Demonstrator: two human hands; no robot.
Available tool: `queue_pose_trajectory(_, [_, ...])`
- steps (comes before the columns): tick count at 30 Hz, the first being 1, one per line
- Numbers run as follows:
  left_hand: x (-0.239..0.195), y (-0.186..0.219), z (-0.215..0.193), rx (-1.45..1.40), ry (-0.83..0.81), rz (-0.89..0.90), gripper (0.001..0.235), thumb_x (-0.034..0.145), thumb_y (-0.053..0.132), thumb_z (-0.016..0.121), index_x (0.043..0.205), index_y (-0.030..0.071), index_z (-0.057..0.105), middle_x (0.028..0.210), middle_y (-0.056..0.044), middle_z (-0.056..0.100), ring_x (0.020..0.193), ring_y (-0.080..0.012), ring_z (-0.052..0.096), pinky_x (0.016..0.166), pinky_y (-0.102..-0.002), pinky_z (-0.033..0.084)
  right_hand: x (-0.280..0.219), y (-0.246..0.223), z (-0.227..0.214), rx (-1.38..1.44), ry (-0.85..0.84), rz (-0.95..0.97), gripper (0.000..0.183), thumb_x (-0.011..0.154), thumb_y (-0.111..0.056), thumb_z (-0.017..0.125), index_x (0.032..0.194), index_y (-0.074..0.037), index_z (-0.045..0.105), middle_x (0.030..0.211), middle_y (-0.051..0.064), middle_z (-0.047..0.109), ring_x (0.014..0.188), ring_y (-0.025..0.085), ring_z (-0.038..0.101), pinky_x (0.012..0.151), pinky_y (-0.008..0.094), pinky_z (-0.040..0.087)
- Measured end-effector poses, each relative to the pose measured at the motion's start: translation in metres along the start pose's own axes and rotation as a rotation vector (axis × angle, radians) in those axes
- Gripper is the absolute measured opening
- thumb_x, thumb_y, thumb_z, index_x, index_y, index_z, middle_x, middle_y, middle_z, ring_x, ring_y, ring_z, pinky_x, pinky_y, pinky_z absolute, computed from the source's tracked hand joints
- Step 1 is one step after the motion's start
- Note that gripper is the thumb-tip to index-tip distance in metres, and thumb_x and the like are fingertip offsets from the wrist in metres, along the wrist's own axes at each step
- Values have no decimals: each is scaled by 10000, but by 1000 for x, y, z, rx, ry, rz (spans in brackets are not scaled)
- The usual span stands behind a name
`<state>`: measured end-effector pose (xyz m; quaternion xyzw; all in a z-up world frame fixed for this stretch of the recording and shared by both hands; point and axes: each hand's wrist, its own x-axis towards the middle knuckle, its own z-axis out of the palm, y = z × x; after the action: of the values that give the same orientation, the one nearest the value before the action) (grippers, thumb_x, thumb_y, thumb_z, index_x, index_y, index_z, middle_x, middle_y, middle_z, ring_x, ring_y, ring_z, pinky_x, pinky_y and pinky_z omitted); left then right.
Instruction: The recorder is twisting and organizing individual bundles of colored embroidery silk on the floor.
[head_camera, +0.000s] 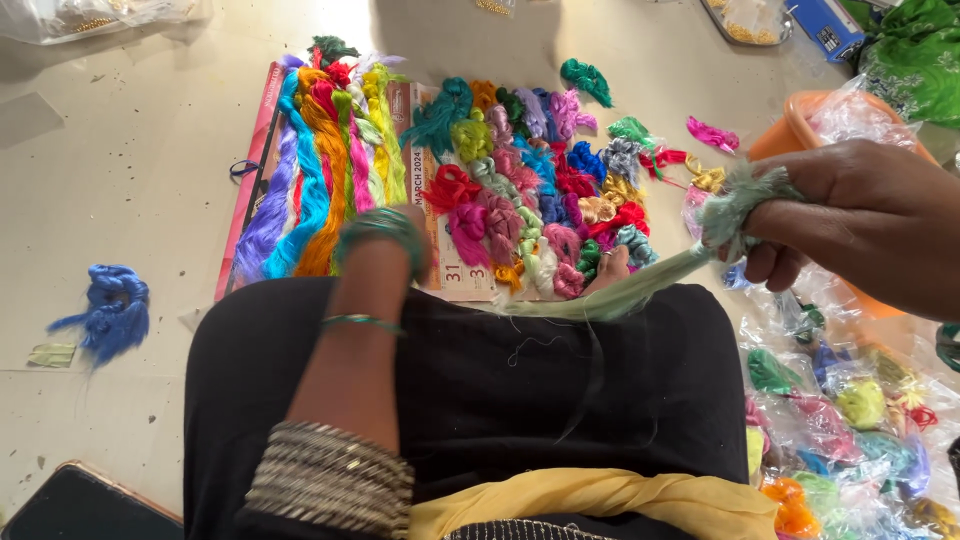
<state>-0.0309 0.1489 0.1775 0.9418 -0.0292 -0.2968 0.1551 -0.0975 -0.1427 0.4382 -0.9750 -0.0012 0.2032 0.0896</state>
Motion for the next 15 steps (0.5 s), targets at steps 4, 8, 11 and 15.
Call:
queue_pose_trajectory(4, [-38,-4,-20,-343,404,349,713,713,206,878,1380,191,627,1370,-75,683,1226,-271,677,1067,-397,524,0,-6,0,8,2,-15,327,1094,-157,462,1116,-6,751,951,147,725,840,230,727,792,387,597])
queue_pose_trajectory(8, [-71,77,-16,-969,406,916,751,816,366,842,1477,189,534,1466,-108,570,1151,-274,694,895,-417,611,1,-14,3,83,-1,-94,318,1088,-179,477,1084,-6,743,937,131,695,789,230,742,761,397,600])
queue_pose_trajectory(11, [-63,147,21,-1211,445,1178,673,862,265,824,1447,132,519,1327,-134,600,1062,-253,706,872,-381,615,2,-20,6,74,8,-91,287,1074,-167,507,1083,3,738,898,143,700,767,236,719,746,393,598])
queue_pose_trajectory(15, [-31,196,67,-1486,248,1274,158,1070,126,672,1175,42,588,955,-86,665,945,-137,669,838,-307,581,6,-19,11,148,-52,-158,264,1036,-173,538,1017,7,730,831,142,679,687,223,681,659,385,619])
